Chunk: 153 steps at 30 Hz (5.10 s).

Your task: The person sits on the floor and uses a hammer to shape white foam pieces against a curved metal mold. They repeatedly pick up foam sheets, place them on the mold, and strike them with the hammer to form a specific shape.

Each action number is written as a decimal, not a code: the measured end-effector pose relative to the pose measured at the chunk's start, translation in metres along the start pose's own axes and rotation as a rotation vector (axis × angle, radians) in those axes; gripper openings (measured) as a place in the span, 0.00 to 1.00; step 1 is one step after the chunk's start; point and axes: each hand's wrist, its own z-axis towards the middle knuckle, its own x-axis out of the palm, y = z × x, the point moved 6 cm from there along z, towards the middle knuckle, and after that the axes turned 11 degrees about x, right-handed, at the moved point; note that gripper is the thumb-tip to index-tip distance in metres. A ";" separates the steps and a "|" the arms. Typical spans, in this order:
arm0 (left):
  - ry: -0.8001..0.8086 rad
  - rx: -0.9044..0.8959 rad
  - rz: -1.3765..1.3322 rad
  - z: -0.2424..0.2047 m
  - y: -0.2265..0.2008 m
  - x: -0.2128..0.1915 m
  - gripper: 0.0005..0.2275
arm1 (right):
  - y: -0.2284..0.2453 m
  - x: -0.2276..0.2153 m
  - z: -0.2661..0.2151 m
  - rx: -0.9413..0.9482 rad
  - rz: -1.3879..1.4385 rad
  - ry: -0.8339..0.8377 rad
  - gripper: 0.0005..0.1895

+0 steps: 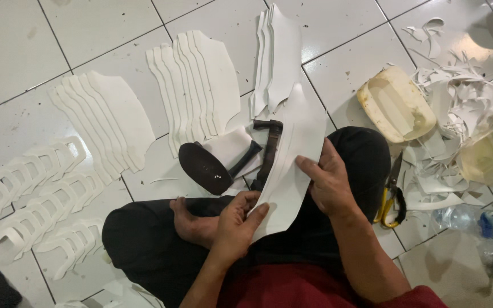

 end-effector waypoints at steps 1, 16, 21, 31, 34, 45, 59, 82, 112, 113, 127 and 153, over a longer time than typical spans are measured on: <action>0.000 -0.001 -0.001 -0.001 0.004 -0.002 0.10 | -0.002 -0.005 0.005 0.001 -0.001 -0.001 0.25; 0.080 -0.196 -0.016 -0.016 0.014 -0.004 0.07 | 0.048 -0.008 0.025 -0.156 -0.025 -0.089 0.24; 0.091 -0.140 0.080 -0.017 0.022 -0.014 0.09 | 0.107 0.002 0.082 -0.370 -0.327 -0.141 0.23; -0.027 -0.080 -0.157 -0.011 0.067 -0.054 0.07 | 0.002 0.007 0.142 0.253 -1.439 0.014 0.17; -0.028 -0.105 -0.073 0.000 0.041 -0.080 0.06 | -0.019 0.023 0.130 0.343 -1.485 0.010 0.15; -0.531 0.136 0.497 0.086 0.009 -0.232 0.11 | -0.069 0.045 0.142 0.320 -1.776 0.077 0.30; -0.767 -0.082 1.223 0.161 0.035 -0.302 0.15 | -0.076 0.055 0.161 0.386 -1.733 0.081 0.23; -0.844 0.354 -0.042 0.101 0.007 -0.276 0.13 | -0.061 0.066 0.145 0.355 -1.615 -0.032 0.29; 0.035 0.050 -0.129 -0.056 -0.002 -0.113 0.17 | -0.016 0.053 0.040 0.030 -0.750 -0.266 0.11; 0.032 0.041 -0.078 -0.060 -0.003 -0.114 0.17 | -0.013 0.056 0.031 0.000 -0.756 -0.261 0.10; -0.018 -0.119 -0.140 -0.089 0.025 -0.121 0.17 | -0.031 0.091 -0.023 -0.553 -1.197 0.226 0.24; -0.668 0.758 0.864 0.013 -0.032 -0.093 0.09 | -0.023 0.109 -0.027 -0.624 -1.094 0.148 0.21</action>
